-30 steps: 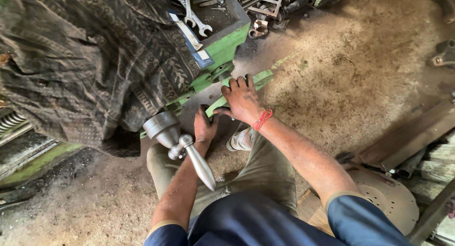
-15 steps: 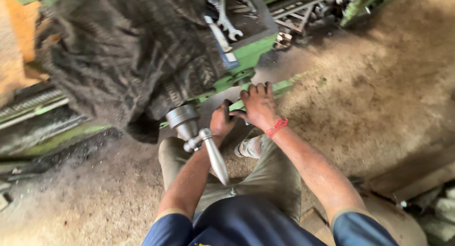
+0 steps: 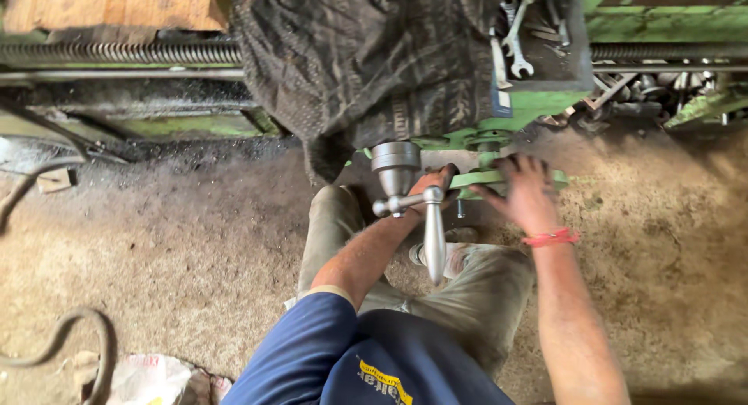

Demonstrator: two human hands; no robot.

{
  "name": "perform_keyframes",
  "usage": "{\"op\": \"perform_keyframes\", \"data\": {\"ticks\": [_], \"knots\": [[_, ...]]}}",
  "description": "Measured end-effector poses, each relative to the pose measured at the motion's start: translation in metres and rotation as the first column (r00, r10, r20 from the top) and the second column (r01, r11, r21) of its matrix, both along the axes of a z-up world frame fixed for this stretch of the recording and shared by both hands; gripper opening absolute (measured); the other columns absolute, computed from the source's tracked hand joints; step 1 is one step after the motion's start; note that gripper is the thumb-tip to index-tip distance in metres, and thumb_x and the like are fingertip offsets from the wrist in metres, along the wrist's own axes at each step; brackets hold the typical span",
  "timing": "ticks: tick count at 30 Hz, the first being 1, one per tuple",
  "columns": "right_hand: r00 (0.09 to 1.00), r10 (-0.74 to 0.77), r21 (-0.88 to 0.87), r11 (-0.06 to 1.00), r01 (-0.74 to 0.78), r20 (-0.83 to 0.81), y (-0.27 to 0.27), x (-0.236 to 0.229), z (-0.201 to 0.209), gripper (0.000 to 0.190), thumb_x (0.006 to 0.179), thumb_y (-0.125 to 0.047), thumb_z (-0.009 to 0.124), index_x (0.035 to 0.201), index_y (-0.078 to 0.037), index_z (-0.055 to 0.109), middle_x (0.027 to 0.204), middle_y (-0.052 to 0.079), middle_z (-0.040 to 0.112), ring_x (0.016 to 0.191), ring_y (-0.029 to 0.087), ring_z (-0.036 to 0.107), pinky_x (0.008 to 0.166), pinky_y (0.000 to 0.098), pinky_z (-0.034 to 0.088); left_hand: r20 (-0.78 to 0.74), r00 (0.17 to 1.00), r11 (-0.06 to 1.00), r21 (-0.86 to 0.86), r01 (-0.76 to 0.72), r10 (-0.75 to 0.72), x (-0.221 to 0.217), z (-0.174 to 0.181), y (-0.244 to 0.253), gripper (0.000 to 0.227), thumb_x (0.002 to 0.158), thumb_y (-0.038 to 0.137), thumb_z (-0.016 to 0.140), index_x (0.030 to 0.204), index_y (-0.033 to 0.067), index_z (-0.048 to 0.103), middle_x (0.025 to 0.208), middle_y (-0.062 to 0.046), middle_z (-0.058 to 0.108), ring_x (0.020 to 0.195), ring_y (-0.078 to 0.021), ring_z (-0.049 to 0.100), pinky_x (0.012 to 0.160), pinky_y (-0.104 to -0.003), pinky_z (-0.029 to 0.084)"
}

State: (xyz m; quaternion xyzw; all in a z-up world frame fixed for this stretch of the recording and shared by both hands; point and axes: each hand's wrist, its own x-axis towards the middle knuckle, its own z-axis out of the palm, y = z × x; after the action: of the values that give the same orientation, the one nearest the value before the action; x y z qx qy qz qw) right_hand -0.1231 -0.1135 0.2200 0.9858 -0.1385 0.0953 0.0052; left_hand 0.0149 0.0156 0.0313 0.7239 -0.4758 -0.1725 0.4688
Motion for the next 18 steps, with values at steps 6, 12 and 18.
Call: {"op": "perform_keyframes", "data": {"ticks": [6, 12, 18], "knots": [[0.998, -0.042, -0.010, 0.999, 0.042, -0.036, -0.014, -0.004, 0.001, 0.066, 0.083, -0.068, 0.072, 0.115, -0.011, 0.073, 0.115, 0.016, 0.065, 0.113, 0.038, 0.059, 0.097, 0.0556, 0.043, 0.062, 0.997, 0.996, -0.071, -0.048, 0.052, 0.000, -0.013, -0.006, 0.034, 0.086, 0.026, 0.072, 0.107, 0.0064, 0.056, 0.092, -0.021, 0.070, 0.087, -0.0434, 0.070, 0.075, -0.053, 0.055], [0.995, -0.076, -0.029, 0.997, 0.074, -0.072, -0.009, -0.001, 0.000, 0.069, 0.084, -0.072, 0.069, 0.113, -0.010, 0.073, 0.113, 0.016, 0.065, 0.112, 0.038, 0.060, 0.099, 0.0555, 0.043, 0.041, 0.994, 0.993, -0.072, -0.098, 0.101, -0.003, -0.022, -0.008, 0.039, 0.083, 0.025, 0.071, 0.111, 0.0032, 0.056, 0.095, -0.024, 0.070, 0.090, -0.0456, 0.069, 0.077, -0.053, 0.056], [0.993, -0.094, -0.055, 0.994, 0.091, -0.068, -0.005, 0.000, -0.002, 0.073, 0.084, -0.075, 0.066, 0.115, -0.009, 0.073, 0.112, 0.017, 0.065, 0.111, 0.038, 0.061, 0.097, 0.0561, 0.043, 0.045, 0.997, 0.990, -0.123, -0.064, 0.070, -0.001, -0.034, -0.008, 0.035, 0.083, 0.023, 0.068, 0.108, 0.0029, 0.056, 0.098, -0.023, 0.069, 0.090, -0.0445, 0.070, 0.076, -0.052, 0.056]]}}
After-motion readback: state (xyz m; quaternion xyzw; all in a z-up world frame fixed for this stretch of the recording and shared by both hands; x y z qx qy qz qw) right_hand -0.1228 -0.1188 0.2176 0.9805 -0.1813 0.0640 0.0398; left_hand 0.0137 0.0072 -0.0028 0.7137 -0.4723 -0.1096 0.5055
